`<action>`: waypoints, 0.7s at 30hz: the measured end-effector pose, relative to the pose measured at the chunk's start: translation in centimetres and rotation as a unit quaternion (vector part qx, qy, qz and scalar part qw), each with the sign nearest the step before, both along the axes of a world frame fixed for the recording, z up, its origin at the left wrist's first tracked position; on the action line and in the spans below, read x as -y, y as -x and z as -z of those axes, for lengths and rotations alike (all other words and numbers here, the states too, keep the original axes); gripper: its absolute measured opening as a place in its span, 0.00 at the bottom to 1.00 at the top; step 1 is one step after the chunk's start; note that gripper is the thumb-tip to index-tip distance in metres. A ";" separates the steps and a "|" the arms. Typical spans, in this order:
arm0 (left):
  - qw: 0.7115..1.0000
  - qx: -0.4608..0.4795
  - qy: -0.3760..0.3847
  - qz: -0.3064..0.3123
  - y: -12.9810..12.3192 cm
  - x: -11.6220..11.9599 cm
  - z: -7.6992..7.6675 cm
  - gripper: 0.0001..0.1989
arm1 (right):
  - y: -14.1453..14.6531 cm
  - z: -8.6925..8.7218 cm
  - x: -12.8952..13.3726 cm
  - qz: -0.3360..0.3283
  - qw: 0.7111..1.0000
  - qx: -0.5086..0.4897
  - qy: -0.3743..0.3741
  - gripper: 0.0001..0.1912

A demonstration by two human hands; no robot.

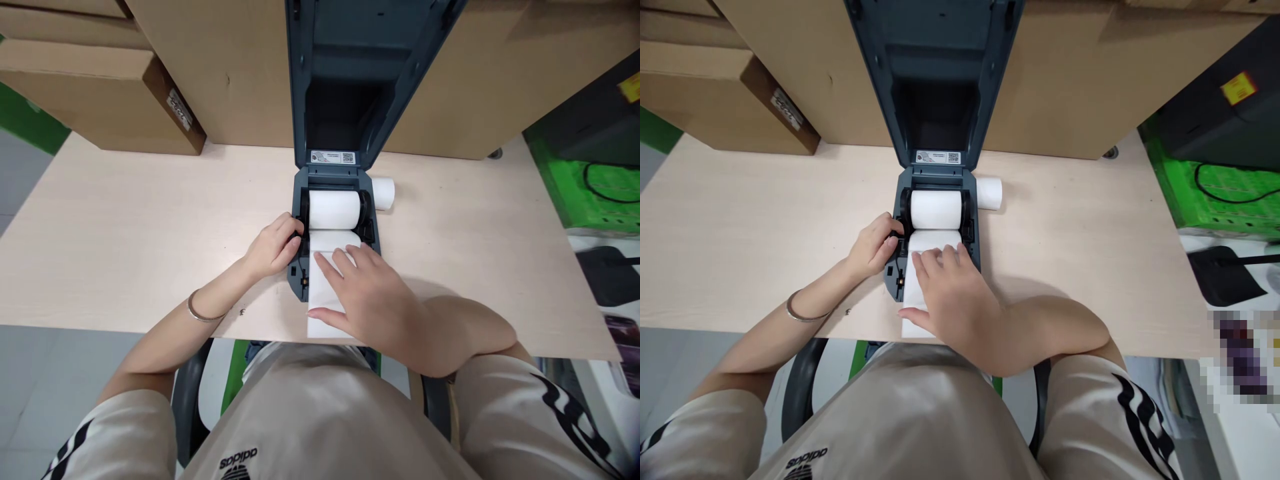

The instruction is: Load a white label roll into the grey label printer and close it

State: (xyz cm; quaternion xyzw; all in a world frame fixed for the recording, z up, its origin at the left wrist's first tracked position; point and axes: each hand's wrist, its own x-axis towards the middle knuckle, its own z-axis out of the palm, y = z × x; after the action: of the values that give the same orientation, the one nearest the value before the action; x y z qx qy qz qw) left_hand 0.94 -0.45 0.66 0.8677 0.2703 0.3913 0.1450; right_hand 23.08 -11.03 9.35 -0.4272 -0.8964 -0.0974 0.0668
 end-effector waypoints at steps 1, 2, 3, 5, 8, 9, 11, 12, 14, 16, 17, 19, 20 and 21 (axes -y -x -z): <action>1.000 0.000 0.000 0.000 0.0 0.0 0.0 0.18 | 0.1 0.0 0.0 0.001 1.000 0.009 0.003 0.43; 1.000 -0.001 0.000 -0.002 0.0 0.0 0.0 0.18 | 0.3 0.0 0.0 0.002 1.000 0.019 0.009 0.43; 1.000 -0.002 0.000 -0.003 0.0 0.0 0.0 0.18 | 0.4 0.0 0.0 0.008 1.000 0.026 0.015 0.42; 1.000 -0.005 0.002 -0.006 0.0 0.0 0.1 0.18 | 0.7 0.1 0.3 0.020 0.999 0.035 0.023 0.41; 1.000 -0.011 0.003 -0.010 0.1 0.1 0.2 0.19 | 1.0 0.5 1.2 0.022 0.999 0.041 0.027 0.46; 1.000 -0.013 0.002 -0.012 0.2 0.1 0.2 0.19 | 1.0 0.6 1.5 0.017 0.998 0.042 0.032 0.48; 1.000 -0.020 -0.001 -0.020 0.3 0.2 0.2 0.20 | 0.7 0.7 2.1 -0.002 0.998 0.043 0.052 0.48; 0.999 -0.025 0.000 -0.025 0.4 0.2 0.2 0.21 | 0.5 0.7 2.2 -0.014 0.997 0.042 0.063 0.47; 0.999 -0.039 0.007 -0.037 0.5 0.4 0.2 0.22 | 0.1 0.7 2.3 -0.032 0.996 0.041 0.076 0.44; 0.998 -0.052 0.011 -0.044 0.5 0.5 0.2 0.23 | -0.3 0.5 2.1 -0.034 0.995 0.047 0.081 0.40; 0.997 -0.054 0.007 -0.049 0.5 0.5 0.2 0.24 | -0.5 0.2 2.0 -0.033 0.995 0.052 0.080 0.39; 0.997 -0.047 -0.014 -0.061 0.5 0.6 0.4 0.25 | -1.1 -0.7 1.7 -0.043 0.995 0.058 0.074 0.38; 0.996 -0.037 -0.030 -0.071 0.6 0.7 0.5 0.26 | -1.5 -1.4 1.6 -0.059 0.994 0.054 0.073 0.36; 0.995 -0.026 -0.048 -0.082 0.6 0.7 0.7 0.26 | -2.0 -2.3 1.4 -0.076 0.993 0.045 0.076 0.33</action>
State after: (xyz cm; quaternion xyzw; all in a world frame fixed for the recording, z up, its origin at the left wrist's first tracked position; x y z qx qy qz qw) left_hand 0.34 -1.18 0.00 0.8585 0.3251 0.3915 0.0634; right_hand 25.10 -12.39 11.67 -0.3569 -0.9332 -0.0423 0.0010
